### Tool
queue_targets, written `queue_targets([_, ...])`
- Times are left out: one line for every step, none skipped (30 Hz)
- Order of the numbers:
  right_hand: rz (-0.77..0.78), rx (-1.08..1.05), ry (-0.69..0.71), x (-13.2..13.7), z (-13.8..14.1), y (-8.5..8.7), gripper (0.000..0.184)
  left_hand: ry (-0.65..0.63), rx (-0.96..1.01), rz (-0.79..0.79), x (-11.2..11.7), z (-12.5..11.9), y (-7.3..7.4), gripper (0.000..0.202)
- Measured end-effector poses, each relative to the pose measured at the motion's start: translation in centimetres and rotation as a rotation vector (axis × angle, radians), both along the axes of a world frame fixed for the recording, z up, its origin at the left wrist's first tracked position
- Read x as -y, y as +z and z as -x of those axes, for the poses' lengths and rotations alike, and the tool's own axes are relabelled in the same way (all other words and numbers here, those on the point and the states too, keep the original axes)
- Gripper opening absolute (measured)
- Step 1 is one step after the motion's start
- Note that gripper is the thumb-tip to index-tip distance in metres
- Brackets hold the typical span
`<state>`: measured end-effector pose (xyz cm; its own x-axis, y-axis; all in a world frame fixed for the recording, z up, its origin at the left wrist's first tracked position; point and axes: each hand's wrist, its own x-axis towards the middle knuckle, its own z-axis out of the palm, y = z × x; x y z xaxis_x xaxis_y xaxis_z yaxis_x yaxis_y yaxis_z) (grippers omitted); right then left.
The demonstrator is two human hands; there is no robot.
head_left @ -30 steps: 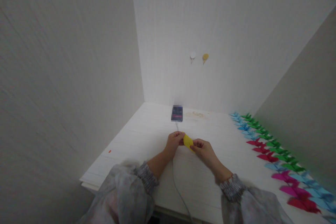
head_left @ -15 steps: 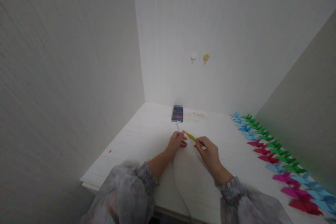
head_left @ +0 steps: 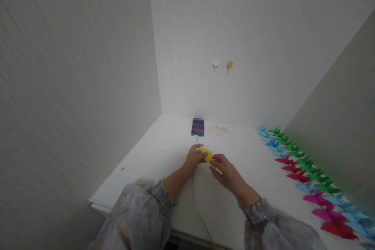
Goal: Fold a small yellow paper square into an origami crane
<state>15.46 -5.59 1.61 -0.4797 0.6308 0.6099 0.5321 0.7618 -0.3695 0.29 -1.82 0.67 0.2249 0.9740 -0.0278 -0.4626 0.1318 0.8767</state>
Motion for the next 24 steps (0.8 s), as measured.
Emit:
queue_targets([0.024,-0.039,0.017,0.1,0.0,0.1,0.025,-0.004,-0.011,0.000,0.0,0.1,0.1,0.050])
queue_targets([0.052,-0.079,0.025,0.2,0.0,0.3,0.027,-0.009,-0.025,0.003,0.1,0.1,0.3,0.050])
queue_targets([0.082,-0.119,0.025,0.2,-0.1,0.5,0.028,-0.014,-0.040,0.007,0.1,0.1,0.4,0.051])
queue_targets([0.115,-0.153,0.026,0.3,-0.2,0.7,0.028,-0.019,-0.055,0.011,0.1,0.2,0.5,0.052])
queue_targets([0.148,-0.184,0.030,0.3,-0.3,0.9,0.027,-0.024,-0.071,0.013,0.2,0.2,0.6,0.052])
queue_targets([0.181,-0.209,0.041,0.2,-0.5,1.1,0.025,-0.034,-0.084,0.010,0.2,0.2,0.7,0.052])
queue_targets([0.218,-0.226,0.054,0.2,-0.6,1.3,0.024,-0.048,-0.094,0.001,0.2,0.2,0.8,0.052])
queue_targets([0.251,-0.243,0.064,0.1,-0.8,1.4,0.024,-0.064,-0.101,-0.009,0.2,0.2,0.8,0.051])
queue_targets([0.275,-0.259,0.072,0.0,-0.9,1.5,0.025,-0.082,-0.107,-0.019,0.2,0.3,0.8,0.051])
queue_targets([0.293,-0.272,0.079,-0.1,-1.0,1.4,0.025,-0.099,-0.112,-0.026,0.2,0.3,0.7,0.050])
queue_targets([0.304,-0.283,0.088,-0.2,-1.1,1.4,0.026,-0.114,-0.118,-0.030,0.2,0.3,0.7,0.050])
queue_targets([0.311,-0.290,0.100,-0.4,-1.1,1.3,0.027,-0.126,-0.125,-0.030,0.2,0.3,0.6,0.050])
queue_targets([0.319,-0.293,0.113,-0.5,-1.2,1.1,0.027,-0.137,-0.135,-0.030,0.1,0.3,0.5,0.050])
queue_targets([0.328,-0.293,0.125,-0.7,-1.2,1.0,0.027,-0.147,-0.145,-0.034,0.1,0.2,0.4,0.050])
queue_targets([0.334,-0.295,0.137,-0.9,-1.2,0.8,0.027,-0.157,-0.153,-0.041,0.1,0.2,0.3,0.050])
queue_targets([0.338,-0.298,0.143,-1.1,-1.3,0.6,0.026,-0.169,-0.158,-0.049,0.0,0.2,0.3,0.049])
queue_targets([0.337,-0.306,0.143,-1.2,-1.3,0.5,0.025,-0.187,-0.161,-0.058,0.0,0.2,0.2,0.048])
queue_targets([0.339,-0.314,0.135,-1.4,-1.4,0.3,0.023,-0.208,-0.160,-0.069,0.0,0.2,0.2,0.046])
queue_targets([0.340,-0.325,0.120,-1.4,-1.5,0.2,0.020,-0.232,-0.159,-0.078,0.0,0.1,0.2,0.044])
queue_targets([0.345,-0.337,0.102,-1.5,-1.5,0.2,0.016,-0.258,-0.160,-0.084,0.0,0.1,0.2,0.041])
queue_targets([0.356,-0.350,0.080,-1.5,-1.6,0.1,0.011,-0.282,-0.163,-0.086,0.1,0.1,0.2,0.039])
queue_targets([0.370,-0.364,0.058,-1.5,-1.6,0.1,0.008,-0.299,-0.166,-0.086,0.2,0.0,0.3,0.036])
queue_targets([0.387,-0.380,0.040,-1.4,-1.6,0.1,0.009,-0.307,-0.166,-0.080,0.3,-0.1,0.5,0.034])
queue_targets([0.405,-0.398,0.024,-1.4,-1.6,0.2,0.011,-0.313,-0.163,-0.072,0.4,-0.1,0.6,0.033])
